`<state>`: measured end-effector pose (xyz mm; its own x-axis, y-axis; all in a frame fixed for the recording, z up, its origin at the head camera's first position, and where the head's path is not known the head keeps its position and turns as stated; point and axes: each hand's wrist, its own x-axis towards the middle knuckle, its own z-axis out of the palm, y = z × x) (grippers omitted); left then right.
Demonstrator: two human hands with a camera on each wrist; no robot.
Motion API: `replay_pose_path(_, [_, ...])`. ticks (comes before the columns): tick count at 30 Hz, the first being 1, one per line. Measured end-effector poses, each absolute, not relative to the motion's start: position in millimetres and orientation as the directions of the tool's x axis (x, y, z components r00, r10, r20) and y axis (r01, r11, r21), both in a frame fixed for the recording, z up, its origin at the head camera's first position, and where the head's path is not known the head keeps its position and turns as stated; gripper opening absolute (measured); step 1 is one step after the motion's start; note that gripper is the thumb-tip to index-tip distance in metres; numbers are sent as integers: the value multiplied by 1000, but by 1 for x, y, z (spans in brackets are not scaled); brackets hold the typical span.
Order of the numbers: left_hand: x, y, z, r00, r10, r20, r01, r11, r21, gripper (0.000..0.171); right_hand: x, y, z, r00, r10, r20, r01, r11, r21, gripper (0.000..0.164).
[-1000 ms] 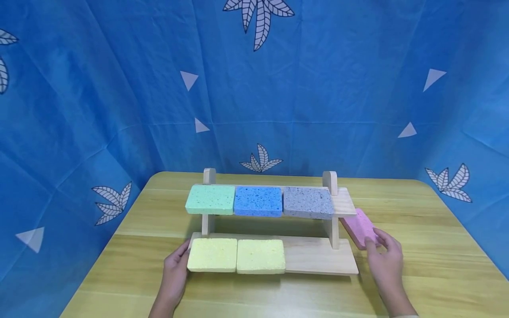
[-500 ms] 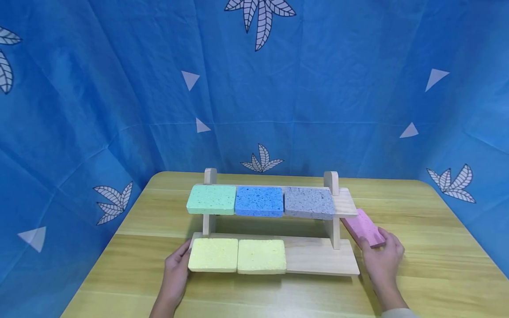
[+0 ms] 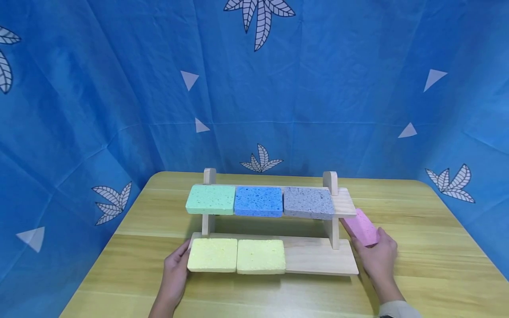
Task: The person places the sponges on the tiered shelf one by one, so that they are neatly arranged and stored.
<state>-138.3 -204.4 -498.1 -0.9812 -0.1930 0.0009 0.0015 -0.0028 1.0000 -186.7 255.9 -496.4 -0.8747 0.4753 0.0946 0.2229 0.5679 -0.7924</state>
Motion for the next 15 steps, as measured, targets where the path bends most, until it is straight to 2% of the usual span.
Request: replay_pose_path(15, [-138,-204,-498,-981,-196,5,5,-1,1000,46,-185,257,-494,-896,441,45,247,582,-775,83])
